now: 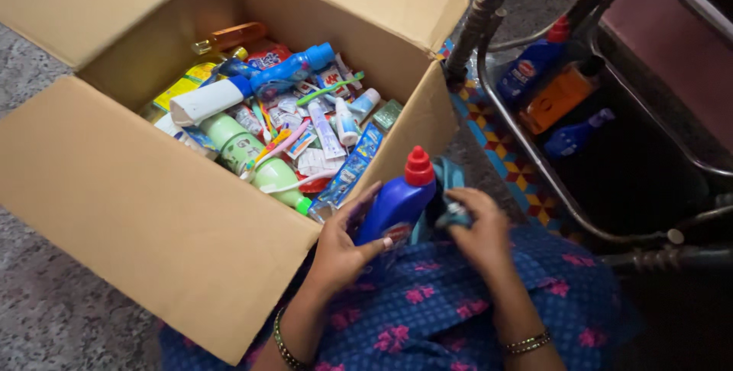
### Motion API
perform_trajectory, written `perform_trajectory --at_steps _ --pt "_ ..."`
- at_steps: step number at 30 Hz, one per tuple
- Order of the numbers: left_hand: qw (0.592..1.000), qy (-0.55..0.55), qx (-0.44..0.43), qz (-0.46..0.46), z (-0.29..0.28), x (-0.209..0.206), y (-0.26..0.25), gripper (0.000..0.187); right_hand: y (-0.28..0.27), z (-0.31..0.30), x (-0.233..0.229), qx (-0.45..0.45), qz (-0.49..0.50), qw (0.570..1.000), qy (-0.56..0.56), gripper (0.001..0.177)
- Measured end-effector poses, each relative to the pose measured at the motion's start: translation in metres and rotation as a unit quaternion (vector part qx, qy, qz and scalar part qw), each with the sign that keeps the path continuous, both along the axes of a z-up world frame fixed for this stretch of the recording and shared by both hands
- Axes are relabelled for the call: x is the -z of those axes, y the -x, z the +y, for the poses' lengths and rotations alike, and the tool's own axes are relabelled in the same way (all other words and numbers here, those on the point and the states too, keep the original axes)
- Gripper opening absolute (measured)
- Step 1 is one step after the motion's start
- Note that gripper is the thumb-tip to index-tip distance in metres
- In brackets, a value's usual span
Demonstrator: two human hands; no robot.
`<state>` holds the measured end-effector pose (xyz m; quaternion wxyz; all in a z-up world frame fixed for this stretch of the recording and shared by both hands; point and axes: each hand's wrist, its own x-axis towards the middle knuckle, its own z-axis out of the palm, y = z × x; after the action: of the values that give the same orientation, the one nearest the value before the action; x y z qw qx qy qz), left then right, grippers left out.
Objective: The person sits on the floor and sorts personal care items from a cardboard box onto a metal trolley. They wipe bottles, tubes, and packets with a cloth before placing them on the trolley shelves.
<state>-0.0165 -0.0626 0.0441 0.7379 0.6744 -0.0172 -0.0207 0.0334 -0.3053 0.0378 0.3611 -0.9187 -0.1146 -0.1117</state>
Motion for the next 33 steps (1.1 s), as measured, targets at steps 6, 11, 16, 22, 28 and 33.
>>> perform_trajectory --at_steps 6,11,16,22,28,33 --pt "0.998 0.058 0.008 0.029 -0.024 0.01 -0.014 0.091 0.004 -0.014 0.017 -0.036 0.046 0.998 -0.007 0.075" --pt "0.988 0.149 0.047 0.018 -0.045 0.014 -0.032 0.09 0.002 -0.021 0.004 -0.05 0.251 0.879 -0.402 0.067" --pt "0.959 0.268 0.079 0.053 -0.069 0.009 -0.046 0.091 0.003 -0.021 -0.005 -0.098 0.301 0.843 -0.436 0.067" --pt "0.96 0.254 0.107 0.048 -0.093 0.007 -0.06 0.083 -0.009 -0.038 -0.004 -0.062 0.263 0.868 -0.417 0.066" --pt "0.976 0.195 0.093 0.016 -0.12 0.021 -0.076 0.065 -0.015 -0.056 0.006 -0.026 0.183 0.899 -0.397 0.061" --pt "0.981 0.17 0.001 0.093 -0.156 0.043 -0.083 0.046 -0.031 -0.084 0.011 0.012 0.076 0.932 -0.354 0.069"
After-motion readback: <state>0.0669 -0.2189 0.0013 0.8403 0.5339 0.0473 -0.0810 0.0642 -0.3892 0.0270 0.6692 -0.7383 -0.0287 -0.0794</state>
